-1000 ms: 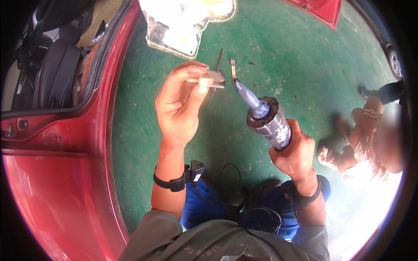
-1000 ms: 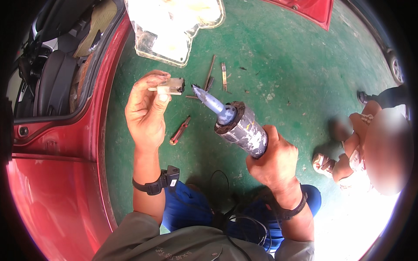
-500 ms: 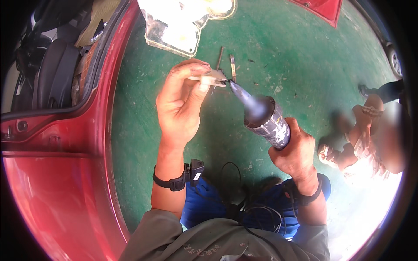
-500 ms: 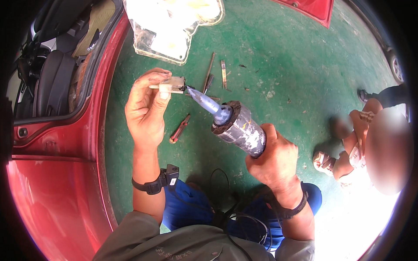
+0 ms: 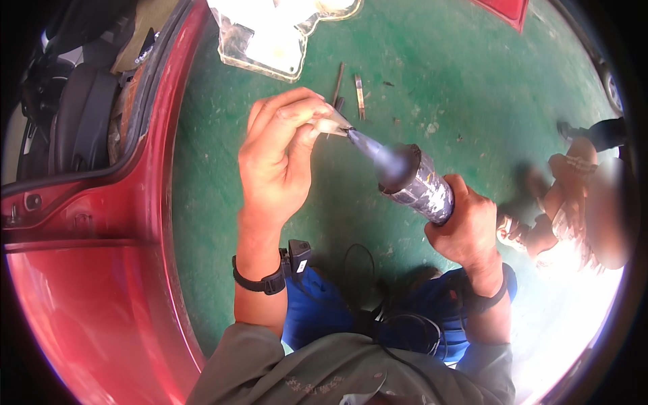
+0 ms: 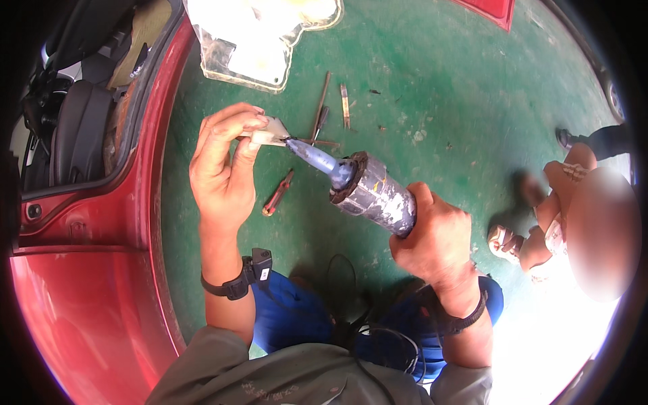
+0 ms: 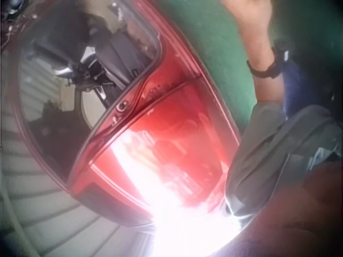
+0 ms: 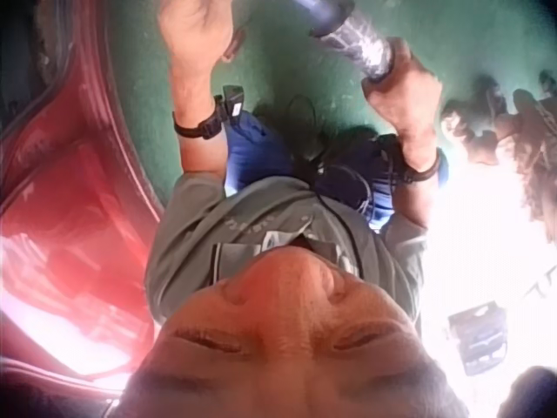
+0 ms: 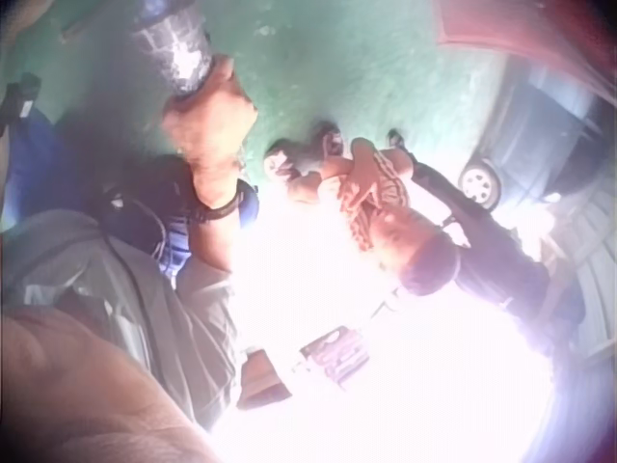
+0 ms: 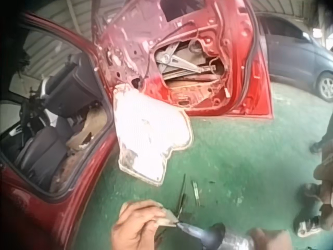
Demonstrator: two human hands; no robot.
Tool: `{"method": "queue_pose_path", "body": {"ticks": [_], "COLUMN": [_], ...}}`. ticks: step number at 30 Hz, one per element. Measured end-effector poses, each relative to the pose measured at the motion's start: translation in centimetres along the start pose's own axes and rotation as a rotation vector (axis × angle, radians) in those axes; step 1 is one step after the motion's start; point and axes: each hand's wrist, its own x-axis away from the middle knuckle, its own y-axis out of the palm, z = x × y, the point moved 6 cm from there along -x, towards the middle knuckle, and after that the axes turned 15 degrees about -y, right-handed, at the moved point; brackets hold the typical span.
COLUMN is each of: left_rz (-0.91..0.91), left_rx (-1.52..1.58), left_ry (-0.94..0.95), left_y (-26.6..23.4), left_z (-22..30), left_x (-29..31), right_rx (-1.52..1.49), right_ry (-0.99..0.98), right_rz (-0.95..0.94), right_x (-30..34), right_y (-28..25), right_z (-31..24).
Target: The person loads a tube of sealant into a caulking gun and applies the adhesive to a small rectangular object. The person repeatedly applies sealant to the object while a child watches nearby.
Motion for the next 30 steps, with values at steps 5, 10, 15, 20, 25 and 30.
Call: {"method": "queue_pose_path", "body": {"ticks": [5, 10, 15, 20, 25, 30], "left_rz": [-0.023, 0.044, 0.034, -0.076, -0.168, -0.218], "left_rx": [-0.257, 0.085, 0.213, 0.5, 0.798, 0.837], "left_ry": [0.057, -0.11, -0.133, -0.3, -0.463, -0.489], "left_y": [0.3, -0.6, 0.0, 1.1, 2.3, 3.0], "left_z": [-0.2, -2.4, -1.9, -2.8, -3.5, -3.6], "left_x": [0.0, 0.1, 0.1, 0.7, 0.8, 1.2], "right_rx": [0.048, 0.01, -0.038, -0.056, -0.067, -0.1], "right_ry": [-0.027, 0.023, 0.061, 0.041, 0.034, 0.065], "right_rz": [-0.042, 0.011, 0.029, 0.038, 0.047, 0.04], "right_x": [0.1, 0.1, 0.2, 0.2, 0.3, 0.4], "right_y": [-0.5, -1.1, -0.8, -0.2, 0.2, 0.5], "right_z": [0.5, 0.9, 0.8, 0.4, 0.0, -0.2]}}
